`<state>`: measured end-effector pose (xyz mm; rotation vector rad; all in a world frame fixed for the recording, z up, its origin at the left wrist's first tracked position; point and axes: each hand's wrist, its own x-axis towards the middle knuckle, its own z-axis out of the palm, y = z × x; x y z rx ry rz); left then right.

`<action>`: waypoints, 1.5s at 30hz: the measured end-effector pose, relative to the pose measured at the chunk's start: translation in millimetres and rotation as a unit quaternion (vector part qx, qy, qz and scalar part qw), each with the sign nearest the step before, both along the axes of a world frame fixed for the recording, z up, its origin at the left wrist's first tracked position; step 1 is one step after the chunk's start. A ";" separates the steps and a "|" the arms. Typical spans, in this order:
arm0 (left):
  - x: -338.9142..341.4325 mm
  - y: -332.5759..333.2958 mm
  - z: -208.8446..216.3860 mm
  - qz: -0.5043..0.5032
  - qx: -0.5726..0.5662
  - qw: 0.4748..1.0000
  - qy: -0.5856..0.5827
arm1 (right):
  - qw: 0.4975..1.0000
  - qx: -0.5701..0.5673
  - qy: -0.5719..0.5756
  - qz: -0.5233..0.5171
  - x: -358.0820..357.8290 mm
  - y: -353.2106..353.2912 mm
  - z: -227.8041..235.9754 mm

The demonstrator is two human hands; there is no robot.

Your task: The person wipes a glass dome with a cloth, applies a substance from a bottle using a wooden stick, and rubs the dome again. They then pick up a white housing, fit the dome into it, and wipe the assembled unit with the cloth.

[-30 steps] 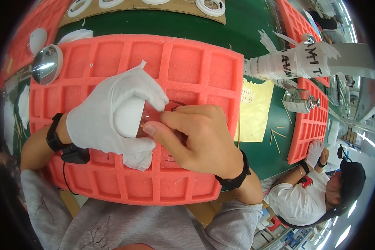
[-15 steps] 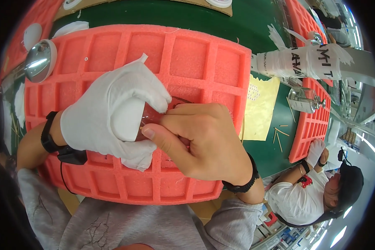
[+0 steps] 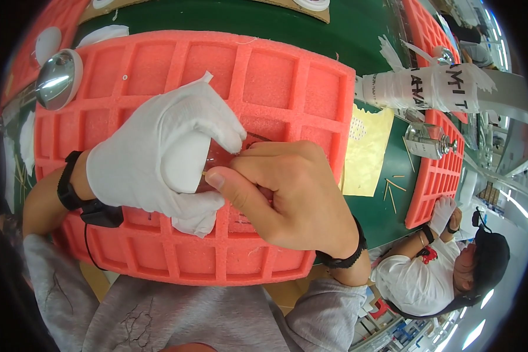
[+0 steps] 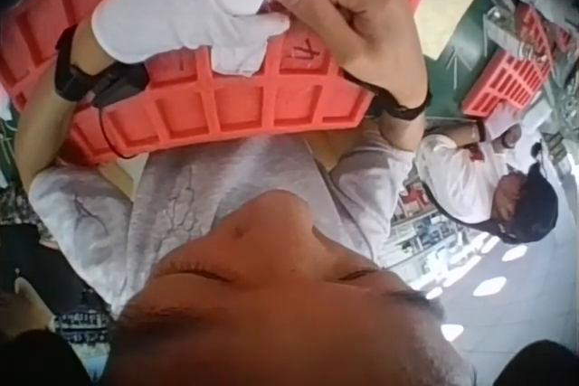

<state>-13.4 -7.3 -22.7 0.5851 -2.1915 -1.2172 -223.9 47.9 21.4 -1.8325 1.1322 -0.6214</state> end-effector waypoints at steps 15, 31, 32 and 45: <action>1.7 -0.4 -0.6 -0.001 0.002 1.000 0.011 | 0.999 -0.008 0.031 0.004 0.8 -0.4 1.3; 1.9 -3.2 2.3 -0.015 0.024 1.000 0.014 | 1.000 -0.017 0.004 -0.002 -0.6 0.4 -1.1; 2.1 -3.7 2.6 -0.020 0.027 0.999 0.011 | 1.000 -0.018 0.011 0.014 -2.6 0.2 -1.2; 3.3 -2.4 -0.7 -0.010 0.006 1.000 0.009 | 0.998 -0.046 0.052 -0.013 2.7 5.1 -0.2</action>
